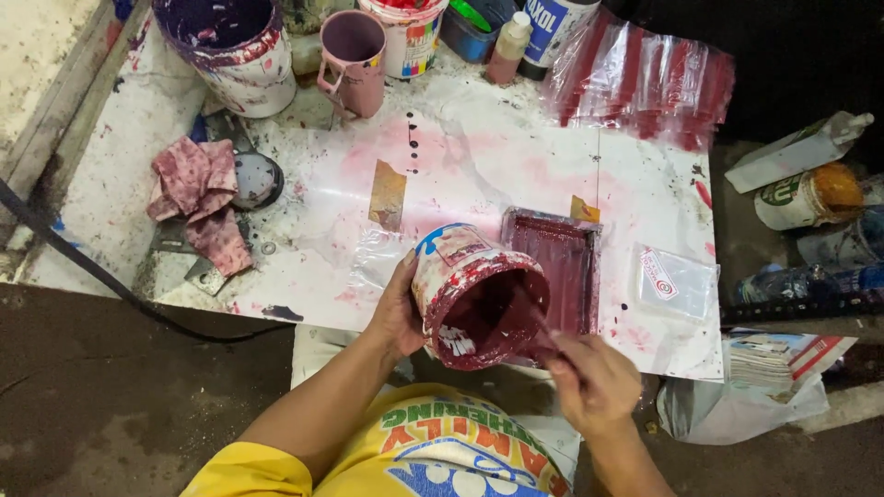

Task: Stirring ink in a container with a spatula and transferring it to a printing tray

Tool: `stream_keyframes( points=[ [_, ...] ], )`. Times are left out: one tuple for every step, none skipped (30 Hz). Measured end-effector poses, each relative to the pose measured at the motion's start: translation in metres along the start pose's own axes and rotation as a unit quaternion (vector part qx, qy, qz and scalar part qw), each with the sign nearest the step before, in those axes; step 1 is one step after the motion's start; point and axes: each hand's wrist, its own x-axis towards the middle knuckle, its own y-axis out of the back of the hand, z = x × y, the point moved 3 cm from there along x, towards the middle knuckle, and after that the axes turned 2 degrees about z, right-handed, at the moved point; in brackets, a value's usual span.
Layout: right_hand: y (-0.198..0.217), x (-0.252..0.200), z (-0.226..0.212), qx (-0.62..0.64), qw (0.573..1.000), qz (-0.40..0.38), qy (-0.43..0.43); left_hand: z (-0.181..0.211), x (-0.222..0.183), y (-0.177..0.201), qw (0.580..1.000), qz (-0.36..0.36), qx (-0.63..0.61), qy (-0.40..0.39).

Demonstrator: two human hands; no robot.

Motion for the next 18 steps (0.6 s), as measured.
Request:
stream_keyframes(
  points=[
    [-0.004,-0.002,-0.006,0.000,1.000,0.001,0.001,0.001,0.000,-0.001,1.000,-0.001,0.001,-0.001],
    [-0.009,-0.004,-0.011,0.026,0.999,-0.024,-0.030,0.002,0.000,-0.002,1.000,0.008,-0.007,0.000],
    [-0.015,-0.008,-0.016,0.055,0.995,-0.052,-0.062,0.001,-0.002,0.000,1.000,0.019,-0.018,0.001],
    [-0.017,-0.005,-0.022,0.057,0.995,-0.054,-0.062,0.000,0.000,0.002,1.000,0.021,-0.020,-0.001],
    [-0.018,-0.004,-0.026,0.123,0.987,-0.026,-0.101,-0.001,0.001,0.003,1.000,0.012,-0.025,0.005],
    [-0.019,-0.002,-0.030,0.188,0.972,0.002,-0.140,-0.002,0.003,0.004,0.999,0.003,-0.030,0.010],
    [-0.014,0.002,-0.030,0.186,0.972,0.004,-0.141,-0.003,0.003,0.004,1.000,0.002,-0.028,0.012],
    [-0.007,0.007,-0.032,0.092,0.990,0.027,-0.104,-0.002,0.003,0.002,0.999,-0.013,-0.032,0.005],
    [-0.001,0.012,-0.034,-0.002,0.997,0.047,-0.065,-0.003,0.003,0.001,0.999,-0.029,-0.038,-0.004],
    [-0.001,0.006,-0.030,-0.002,0.997,0.047,-0.065,-0.004,0.001,0.000,0.999,-0.029,-0.039,-0.004],
    [-0.003,0.000,-0.025,-0.027,0.999,0.014,-0.045,-0.004,0.000,-0.001,0.999,-0.025,-0.038,0.002],
    [-0.006,-0.005,-0.021,-0.051,0.998,-0.018,-0.026,-0.003,0.000,-0.002,0.999,-0.021,-0.037,0.007],
    [-0.004,0.006,-0.034,-0.050,0.998,-0.019,-0.026,-0.004,0.001,-0.002,0.999,-0.021,-0.039,0.007],
    [-0.004,0.016,-0.043,0.020,0.995,-0.048,-0.088,-0.004,0.003,-0.002,0.999,-0.005,-0.038,0.005],
    [-0.005,0.025,-0.053,0.088,0.982,-0.076,-0.151,-0.004,0.005,0.000,0.999,0.011,-0.037,0.006],
    [-0.007,0.016,-0.045,0.088,0.981,-0.076,-0.153,-0.005,0.004,0.001,0.999,0.012,-0.037,0.007],
    [-0.007,0.007,-0.038,0.095,0.986,-0.028,-0.137,-0.005,0.003,0.001,1.000,0.007,-0.030,0.005],
    [-0.006,-0.001,-0.030,0.101,0.987,0.021,-0.121,-0.005,0.002,0.001,1.000,0.001,-0.023,0.003]
  ],
)
